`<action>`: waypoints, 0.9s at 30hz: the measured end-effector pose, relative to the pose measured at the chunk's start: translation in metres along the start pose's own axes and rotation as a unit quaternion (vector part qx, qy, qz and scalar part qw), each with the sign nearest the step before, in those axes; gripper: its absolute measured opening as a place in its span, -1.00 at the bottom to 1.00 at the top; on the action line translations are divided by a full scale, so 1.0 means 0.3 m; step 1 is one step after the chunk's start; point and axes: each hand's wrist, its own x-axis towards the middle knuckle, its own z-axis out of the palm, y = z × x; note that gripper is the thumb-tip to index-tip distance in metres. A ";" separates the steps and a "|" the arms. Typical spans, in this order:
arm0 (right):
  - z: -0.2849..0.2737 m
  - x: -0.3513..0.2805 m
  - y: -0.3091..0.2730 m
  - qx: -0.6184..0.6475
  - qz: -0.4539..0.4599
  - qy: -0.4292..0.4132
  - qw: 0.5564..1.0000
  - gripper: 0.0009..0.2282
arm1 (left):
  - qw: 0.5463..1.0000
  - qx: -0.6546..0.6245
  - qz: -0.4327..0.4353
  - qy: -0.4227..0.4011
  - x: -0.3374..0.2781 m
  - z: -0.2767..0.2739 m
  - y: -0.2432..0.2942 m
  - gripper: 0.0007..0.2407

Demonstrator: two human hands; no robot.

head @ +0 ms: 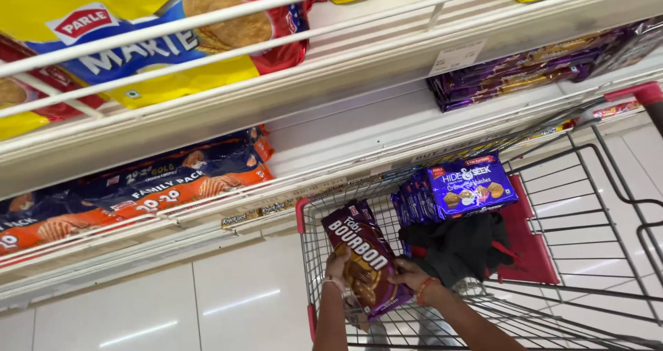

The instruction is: Selecting various biscuit packets from grocery store shelves and placing them into a shopping cart.

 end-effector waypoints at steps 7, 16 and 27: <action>-0.156 0.377 0.461 -0.275 0.127 -0.016 0.953 -0.45 | 0.983 0.112 0.142 -0.018 0.349 -0.095 -0.213 -0.45; -0.066 0.397 0.532 -0.384 0.098 0.055 0.916 -0.12 | 0.884 0.447 0.127 0.055 0.239 -0.059 -0.203 -0.24; 0.031 0.195 0.204 -0.213 -0.120 -0.074 0.967 -0.64 | 0.682 0.701 0.205 -0.037 0.276 0.126 -0.282 -0.67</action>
